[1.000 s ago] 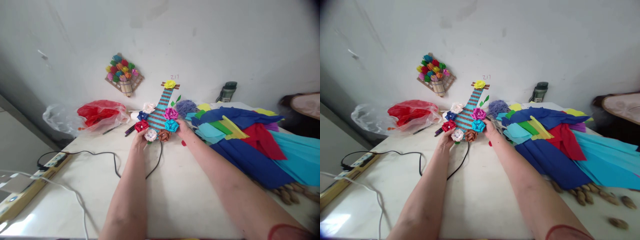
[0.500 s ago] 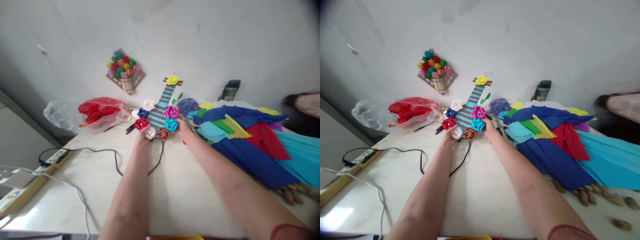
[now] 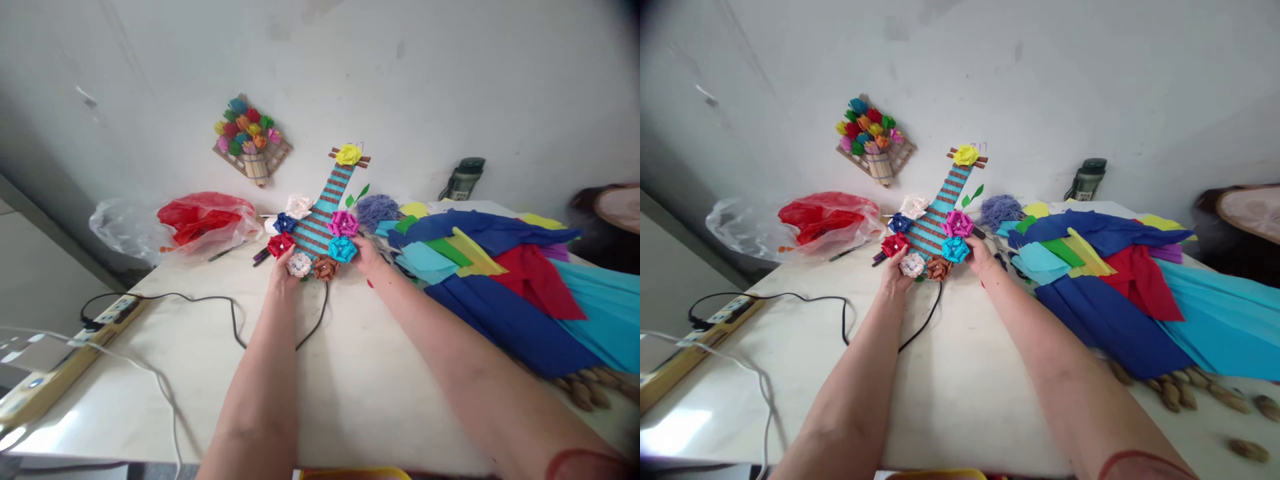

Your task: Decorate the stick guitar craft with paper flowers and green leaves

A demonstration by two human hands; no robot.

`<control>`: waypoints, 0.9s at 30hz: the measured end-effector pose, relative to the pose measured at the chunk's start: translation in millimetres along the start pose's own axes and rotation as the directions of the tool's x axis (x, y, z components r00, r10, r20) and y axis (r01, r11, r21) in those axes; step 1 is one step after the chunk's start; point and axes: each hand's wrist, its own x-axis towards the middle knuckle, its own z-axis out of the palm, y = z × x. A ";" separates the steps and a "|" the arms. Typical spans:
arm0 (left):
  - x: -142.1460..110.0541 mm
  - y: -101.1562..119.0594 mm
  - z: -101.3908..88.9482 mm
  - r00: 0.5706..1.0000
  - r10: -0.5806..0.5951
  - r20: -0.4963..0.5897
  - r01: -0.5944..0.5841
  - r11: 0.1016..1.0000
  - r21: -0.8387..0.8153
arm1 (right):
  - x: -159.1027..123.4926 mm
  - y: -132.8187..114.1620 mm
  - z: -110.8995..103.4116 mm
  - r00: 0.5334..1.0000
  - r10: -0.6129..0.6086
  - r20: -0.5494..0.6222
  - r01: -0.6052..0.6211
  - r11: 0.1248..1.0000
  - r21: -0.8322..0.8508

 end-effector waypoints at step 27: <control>-1.5 -18.5 -4.0 0.960 -0.066 0.271 0.008 0.978 0.209 | 0.1 2.5 4.5 0.999 -0.032 -0.005 0.033 0.996 0.080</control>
